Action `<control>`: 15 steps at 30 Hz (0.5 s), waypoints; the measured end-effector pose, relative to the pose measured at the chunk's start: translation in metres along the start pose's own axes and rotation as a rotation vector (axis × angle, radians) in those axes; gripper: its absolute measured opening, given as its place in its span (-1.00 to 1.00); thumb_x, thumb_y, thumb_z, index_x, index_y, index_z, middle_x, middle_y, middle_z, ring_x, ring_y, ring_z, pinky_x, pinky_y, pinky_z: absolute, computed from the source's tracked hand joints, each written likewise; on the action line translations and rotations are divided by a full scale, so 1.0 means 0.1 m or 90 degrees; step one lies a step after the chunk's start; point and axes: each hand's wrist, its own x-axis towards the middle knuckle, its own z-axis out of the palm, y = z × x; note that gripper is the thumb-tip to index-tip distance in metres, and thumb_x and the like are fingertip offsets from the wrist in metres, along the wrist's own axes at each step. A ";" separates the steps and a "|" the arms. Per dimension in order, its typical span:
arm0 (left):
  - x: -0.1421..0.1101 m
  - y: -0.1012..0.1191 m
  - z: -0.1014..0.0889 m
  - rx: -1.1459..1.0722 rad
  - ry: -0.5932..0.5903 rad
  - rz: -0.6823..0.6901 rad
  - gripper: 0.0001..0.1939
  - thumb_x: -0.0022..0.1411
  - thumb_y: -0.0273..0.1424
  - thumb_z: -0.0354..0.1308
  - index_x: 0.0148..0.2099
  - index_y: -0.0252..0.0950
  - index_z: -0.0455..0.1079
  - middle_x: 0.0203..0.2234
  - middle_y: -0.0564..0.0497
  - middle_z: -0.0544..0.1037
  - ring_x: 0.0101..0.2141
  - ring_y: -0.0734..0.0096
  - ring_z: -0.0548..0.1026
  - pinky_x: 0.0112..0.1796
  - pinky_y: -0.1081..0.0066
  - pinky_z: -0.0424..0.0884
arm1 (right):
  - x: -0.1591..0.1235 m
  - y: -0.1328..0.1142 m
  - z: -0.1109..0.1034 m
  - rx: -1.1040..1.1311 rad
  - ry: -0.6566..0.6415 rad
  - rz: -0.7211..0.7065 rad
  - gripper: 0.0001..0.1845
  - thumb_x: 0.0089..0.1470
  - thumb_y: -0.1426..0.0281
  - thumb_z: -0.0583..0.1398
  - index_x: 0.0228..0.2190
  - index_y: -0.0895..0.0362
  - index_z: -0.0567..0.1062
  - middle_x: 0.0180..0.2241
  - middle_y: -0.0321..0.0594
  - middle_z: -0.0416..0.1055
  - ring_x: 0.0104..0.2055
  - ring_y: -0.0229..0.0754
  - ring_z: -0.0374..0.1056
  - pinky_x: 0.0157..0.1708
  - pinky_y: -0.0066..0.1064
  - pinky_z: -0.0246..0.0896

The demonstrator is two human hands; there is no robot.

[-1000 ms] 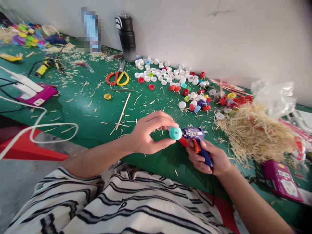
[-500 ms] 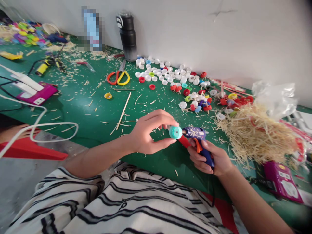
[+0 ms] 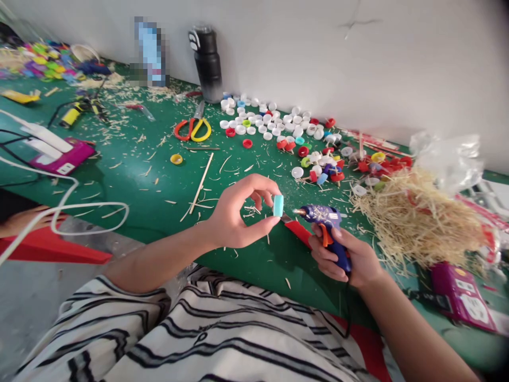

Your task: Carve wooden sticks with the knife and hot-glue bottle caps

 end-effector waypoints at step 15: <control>-0.01 -0.02 0.04 -0.027 -0.018 -0.029 -0.65 0.18 -0.45 0.28 -0.01 -0.23 0.29 -0.09 -0.11 0.53 -0.21 0.38 0.54 -0.30 0.35 0.56 | -0.15 -0.17 -0.01 -0.144 0.161 -0.114 -0.67 0.12 0.07 0.26 -0.28 0.04 0.35 -0.61 -0.44 0.17 -0.75 -0.36 0.05 -0.80 -0.51 -0.14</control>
